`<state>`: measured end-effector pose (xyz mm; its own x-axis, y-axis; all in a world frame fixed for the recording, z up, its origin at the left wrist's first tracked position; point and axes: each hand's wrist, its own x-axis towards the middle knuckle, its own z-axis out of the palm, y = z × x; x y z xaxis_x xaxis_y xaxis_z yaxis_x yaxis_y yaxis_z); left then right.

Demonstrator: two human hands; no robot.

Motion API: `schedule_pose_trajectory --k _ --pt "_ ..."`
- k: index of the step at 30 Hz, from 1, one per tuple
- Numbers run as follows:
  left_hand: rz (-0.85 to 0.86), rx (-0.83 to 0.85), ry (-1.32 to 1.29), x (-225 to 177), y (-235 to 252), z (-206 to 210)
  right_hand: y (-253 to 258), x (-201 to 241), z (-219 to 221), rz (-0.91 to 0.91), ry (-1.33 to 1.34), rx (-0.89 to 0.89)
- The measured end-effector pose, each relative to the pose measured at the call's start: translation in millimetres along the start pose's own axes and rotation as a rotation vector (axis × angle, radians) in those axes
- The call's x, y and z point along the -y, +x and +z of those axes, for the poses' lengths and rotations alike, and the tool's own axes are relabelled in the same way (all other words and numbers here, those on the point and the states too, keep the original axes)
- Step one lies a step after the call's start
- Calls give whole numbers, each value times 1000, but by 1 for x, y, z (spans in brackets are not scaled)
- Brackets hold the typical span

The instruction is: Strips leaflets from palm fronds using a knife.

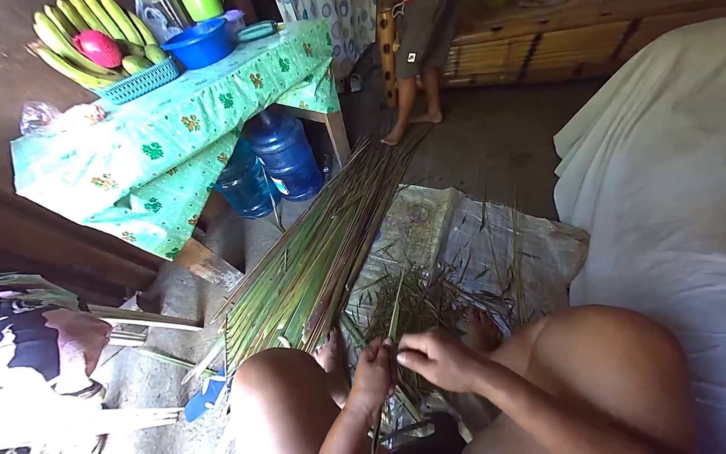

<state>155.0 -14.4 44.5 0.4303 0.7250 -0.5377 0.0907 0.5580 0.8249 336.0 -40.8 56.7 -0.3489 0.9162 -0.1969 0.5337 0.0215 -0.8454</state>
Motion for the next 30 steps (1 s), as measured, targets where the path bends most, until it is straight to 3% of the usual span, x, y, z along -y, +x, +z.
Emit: schedule_pose_trajectory --k 6,13,17,20,24,30 --pt "3 -32 -60 1 1 1 6 -10 12 -60 -264 -160" --pt "-25 52 -83 1 -5 2 23 -29 -22 198 -204 -329" --pt "-8 18 -53 -1 0 0 11 -18 -10 56 -24 -206" --pt "12 -15 -56 -4 1 1 7 -11 13 -117 -81 -164" --pt "22 -13 -104 -2 -1 2 12 -19 18 -192 -155 -227" --pt "-32 84 -166 -2 -5 3 21 -37 -9 24 -270 -306"
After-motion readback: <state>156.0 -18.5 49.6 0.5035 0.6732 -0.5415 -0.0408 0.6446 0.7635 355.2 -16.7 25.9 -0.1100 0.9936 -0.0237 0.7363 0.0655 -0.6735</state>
